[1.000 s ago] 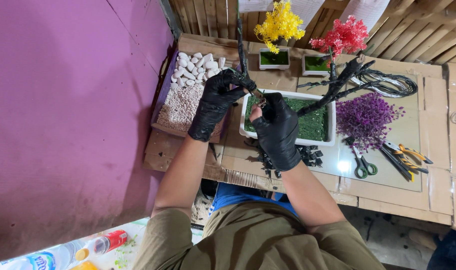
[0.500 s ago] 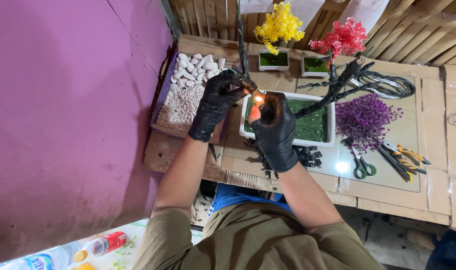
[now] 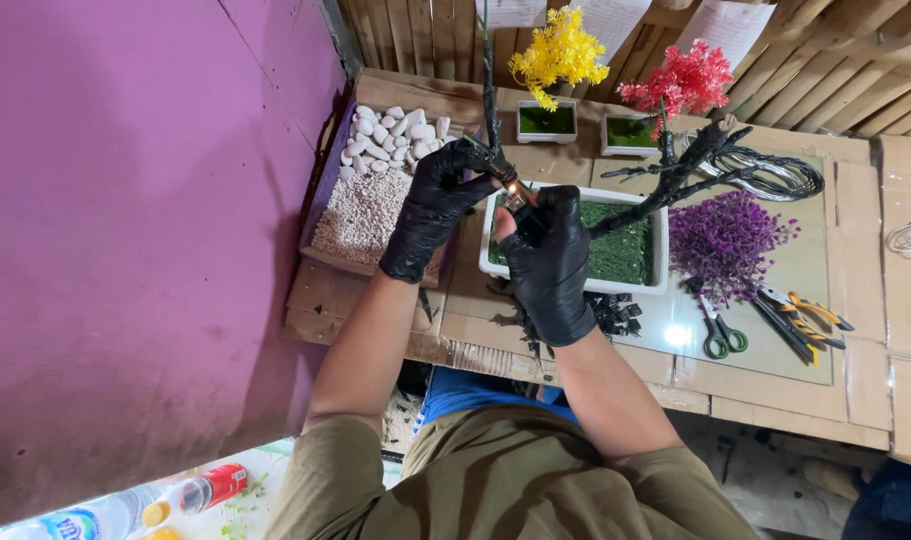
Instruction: The person, wearing black gloves, assembles an artificial tree by wrapping black tape around the branches and trunk, then securing a small lighting component to the tree branch.
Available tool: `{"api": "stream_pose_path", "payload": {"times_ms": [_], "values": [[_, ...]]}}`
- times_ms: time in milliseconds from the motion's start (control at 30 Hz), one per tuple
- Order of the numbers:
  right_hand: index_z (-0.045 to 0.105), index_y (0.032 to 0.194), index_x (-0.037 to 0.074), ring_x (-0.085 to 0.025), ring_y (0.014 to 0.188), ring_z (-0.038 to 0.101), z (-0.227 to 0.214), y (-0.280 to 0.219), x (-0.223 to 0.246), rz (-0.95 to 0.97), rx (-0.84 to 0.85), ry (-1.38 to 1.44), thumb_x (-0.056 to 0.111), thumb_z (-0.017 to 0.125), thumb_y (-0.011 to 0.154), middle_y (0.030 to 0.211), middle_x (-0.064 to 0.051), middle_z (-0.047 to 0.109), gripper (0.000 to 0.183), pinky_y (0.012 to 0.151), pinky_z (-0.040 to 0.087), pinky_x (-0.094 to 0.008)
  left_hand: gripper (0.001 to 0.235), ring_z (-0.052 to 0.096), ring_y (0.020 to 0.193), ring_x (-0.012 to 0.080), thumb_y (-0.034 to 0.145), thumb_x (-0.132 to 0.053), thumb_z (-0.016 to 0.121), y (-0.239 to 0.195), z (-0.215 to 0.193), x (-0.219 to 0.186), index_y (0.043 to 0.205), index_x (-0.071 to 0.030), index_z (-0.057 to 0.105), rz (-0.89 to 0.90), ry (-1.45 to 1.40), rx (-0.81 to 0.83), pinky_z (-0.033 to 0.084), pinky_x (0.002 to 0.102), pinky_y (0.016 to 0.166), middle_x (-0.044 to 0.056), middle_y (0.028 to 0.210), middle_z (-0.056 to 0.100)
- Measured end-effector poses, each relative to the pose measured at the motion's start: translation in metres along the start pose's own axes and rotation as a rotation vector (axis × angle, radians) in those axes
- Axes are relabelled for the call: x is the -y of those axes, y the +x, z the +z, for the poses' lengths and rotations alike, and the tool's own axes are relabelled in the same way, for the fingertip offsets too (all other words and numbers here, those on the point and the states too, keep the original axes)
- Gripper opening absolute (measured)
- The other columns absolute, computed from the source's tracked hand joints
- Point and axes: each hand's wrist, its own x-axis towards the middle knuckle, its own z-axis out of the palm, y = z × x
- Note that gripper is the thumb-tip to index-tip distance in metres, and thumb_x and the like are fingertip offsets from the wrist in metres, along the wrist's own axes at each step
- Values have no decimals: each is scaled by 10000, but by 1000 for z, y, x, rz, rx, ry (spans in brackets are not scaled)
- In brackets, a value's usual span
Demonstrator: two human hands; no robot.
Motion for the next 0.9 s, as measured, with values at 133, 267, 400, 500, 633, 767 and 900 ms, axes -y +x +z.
{"api": "stream_pose_path", "payload": {"times_ms": [133, 267, 400, 500, 633, 767, 900], "values": [[531, 1054, 73, -342, 810, 748, 2, 2, 1, 8, 2, 10, 270, 855, 894, 825, -183, 694, 411, 680, 593, -428, 122, 636, 895, 121, 839, -42, 853, 1, 2, -4, 901, -82, 755, -10, -1, -4, 504, 310, 920, 40, 869, 687], [562, 1056, 69, -330, 786, 749, 2, 4, 6, -25, -8, 51, 232, 860, 901, 773, -171, 684, 374, 662, 580, -418, 127, 620, 885, 102, 843, -69, 860, 0, 2, -1, 914, -98, 758, -4, 1, 1, 498, 292, 904, 12, 866, 667], [576, 1098, 85, -259, 826, 736, -3, 0, 1, -45, -6, 59, 216, 859, 908, 776, -134, 675, 365, 669, 568, -377, 122, 623, 893, 101, 844, -88, 862, 0, 2, 6, 926, -110, 774, 16, 38, 5, 501, 296, 898, 12, 864, 671], [582, 1138, 70, -199, 807, 687, -11, -9, 2, -5, -23, 78, 208, 854, 905, 761, -104, 647, 384, 688, 552, -361, 128, 616, 881, 128, 835, -104, 876, -1, 0, 10, 907, -110, 770, 66, 118, -4, 494, 313, 873, 26, 855, 650], [588, 1151, 86, -207, 779, 670, -16, -16, -5, 0, -32, 51, 216, 837, 914, 768, -117, 663, 367, 674, 524, -380, 155, 698, 910, 225, 821, -152, 897, -8, 10, 18, 923, -132, 782, 169, 239, -95, 521, 332, 920, 43, 881, 717], [602, 1167, 87, -265, 718, 674, -19, -21, -1, -12, -23, -27, 230, 825, 922, 741, -135, 655, 361, 625, 503, -383, 151, 694, 959, 240, 840, -151, 843, -19, 19, 26, 961, -155, 752, 65, 393, -221, 513, 372, 944, 58, 929, 721], [608, 1166, 83, -283, 702, 661, -23, -24, -4, -20, -21, -42, 228, 807, 931, 721, -154, 642, 341, 620, 490, -399, 120, 603, 986, 138, 893, -127, 731, -29, 32, 14, 1008, -151, 703, -111, 284, -275, 477, 394, 967, 30, 961, 698]]}}
